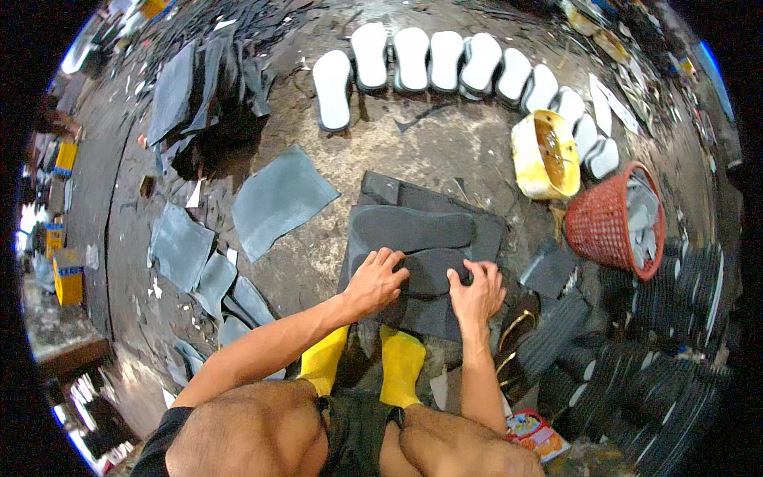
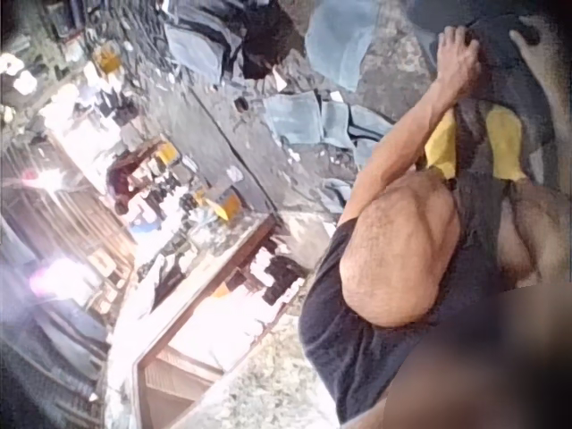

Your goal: The person repeatedly picks up a white slipper sole and a black rubber outsole, aligns them, presses them together, and places the assembled slipper on the floor. The process is repeated multiple times with new pairs.

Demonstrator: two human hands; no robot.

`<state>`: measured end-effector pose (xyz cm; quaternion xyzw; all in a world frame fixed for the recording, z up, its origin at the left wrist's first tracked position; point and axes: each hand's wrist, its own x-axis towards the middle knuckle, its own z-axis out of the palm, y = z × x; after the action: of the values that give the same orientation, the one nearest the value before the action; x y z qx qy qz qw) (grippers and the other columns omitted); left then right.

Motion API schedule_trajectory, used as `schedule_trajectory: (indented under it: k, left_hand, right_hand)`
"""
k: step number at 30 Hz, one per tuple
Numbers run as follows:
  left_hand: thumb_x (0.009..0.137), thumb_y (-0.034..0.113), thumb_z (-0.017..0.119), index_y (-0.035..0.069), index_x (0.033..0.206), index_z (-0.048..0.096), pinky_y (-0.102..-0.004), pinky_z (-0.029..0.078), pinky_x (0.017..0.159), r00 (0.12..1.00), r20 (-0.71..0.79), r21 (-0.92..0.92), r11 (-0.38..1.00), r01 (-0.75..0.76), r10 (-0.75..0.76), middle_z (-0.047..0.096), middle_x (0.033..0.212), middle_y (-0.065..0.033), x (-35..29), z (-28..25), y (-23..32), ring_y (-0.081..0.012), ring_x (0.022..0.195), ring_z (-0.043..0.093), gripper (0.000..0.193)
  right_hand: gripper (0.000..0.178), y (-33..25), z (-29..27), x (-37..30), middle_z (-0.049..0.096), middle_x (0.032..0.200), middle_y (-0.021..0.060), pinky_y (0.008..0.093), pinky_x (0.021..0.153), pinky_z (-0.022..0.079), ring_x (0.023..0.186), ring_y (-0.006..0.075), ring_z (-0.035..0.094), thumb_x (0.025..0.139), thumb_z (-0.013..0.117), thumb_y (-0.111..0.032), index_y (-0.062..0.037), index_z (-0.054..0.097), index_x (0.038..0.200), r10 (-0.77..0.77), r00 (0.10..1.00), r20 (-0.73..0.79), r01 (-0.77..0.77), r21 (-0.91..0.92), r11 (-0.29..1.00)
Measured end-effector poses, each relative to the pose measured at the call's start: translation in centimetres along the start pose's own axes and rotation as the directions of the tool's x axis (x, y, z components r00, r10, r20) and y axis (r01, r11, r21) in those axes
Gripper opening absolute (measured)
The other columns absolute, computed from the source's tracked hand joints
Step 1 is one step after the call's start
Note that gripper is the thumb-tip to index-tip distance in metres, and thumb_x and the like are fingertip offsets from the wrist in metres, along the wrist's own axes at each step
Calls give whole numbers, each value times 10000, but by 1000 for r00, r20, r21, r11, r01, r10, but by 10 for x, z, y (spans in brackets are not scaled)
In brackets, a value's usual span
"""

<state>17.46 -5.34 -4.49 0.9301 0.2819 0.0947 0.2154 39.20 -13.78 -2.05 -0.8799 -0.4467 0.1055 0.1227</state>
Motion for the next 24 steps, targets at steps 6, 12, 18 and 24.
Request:
schedule_trajectory:
  k: [6, 12, 18, 24]
  left_hand:
    - [636, 199, 834, 156, 1169, 557, -465, 418, 933, 979, 161, -89, 986, 144, -129, 534, 1150, -129, 15, -26, 12, -353, 1104, 489, 601]
    - [751, 226, 784, 87, 1144, 581, -361, 473, 903, 869, 474, -837, 234, 495, -144, 626, 1073, -68, 18, -82, -3, -219, 1022, 603, 463]
    - [937, 447, 574, 43, 1403, 555, -423, 506, 1043, 848, 528, -530, -761, 374, 49, 623, 1373, -172, 28, -138, -6, -287, 1237, 618, 617]
    - [847, 58, 817, 9, 1389, 547, -314, 507, 989, 929, 190, -944, 201, 262, -318, 674, 1262, -53, 29, -172, 39, -124, 1098, 626, 608]
  right_hand:
    - [314, 59, -10, 19, 716, 1153, 78, 291, 876, 516, 996, 154, 661, 927, 736, -200, -53, 726, 1205, 188, 981, 43, -149, 788, 597]
    - [660, 27, -19, -51, 590, 1399, 87, 366, 984, 436, 1233, 203, 558, 986, 570, -509, -113, 456, 1502, 492, 797, 351, -413, 910, 20]
    - [642, -53, -95, -32, 658, 1263, 92, 378, 1006, 495, 1106, 221, 640, 825, 806, -59, -35, 516, 1397, -105, 955, 277, -289, 951, -112]
    - [496, -72, -147, 1, 689, 1150, 84, 330, 928, 522, 1011, 193, 662, 825, 796, -19, -14, 584, 1273, -38, 999, 13, -2, 958, 287]
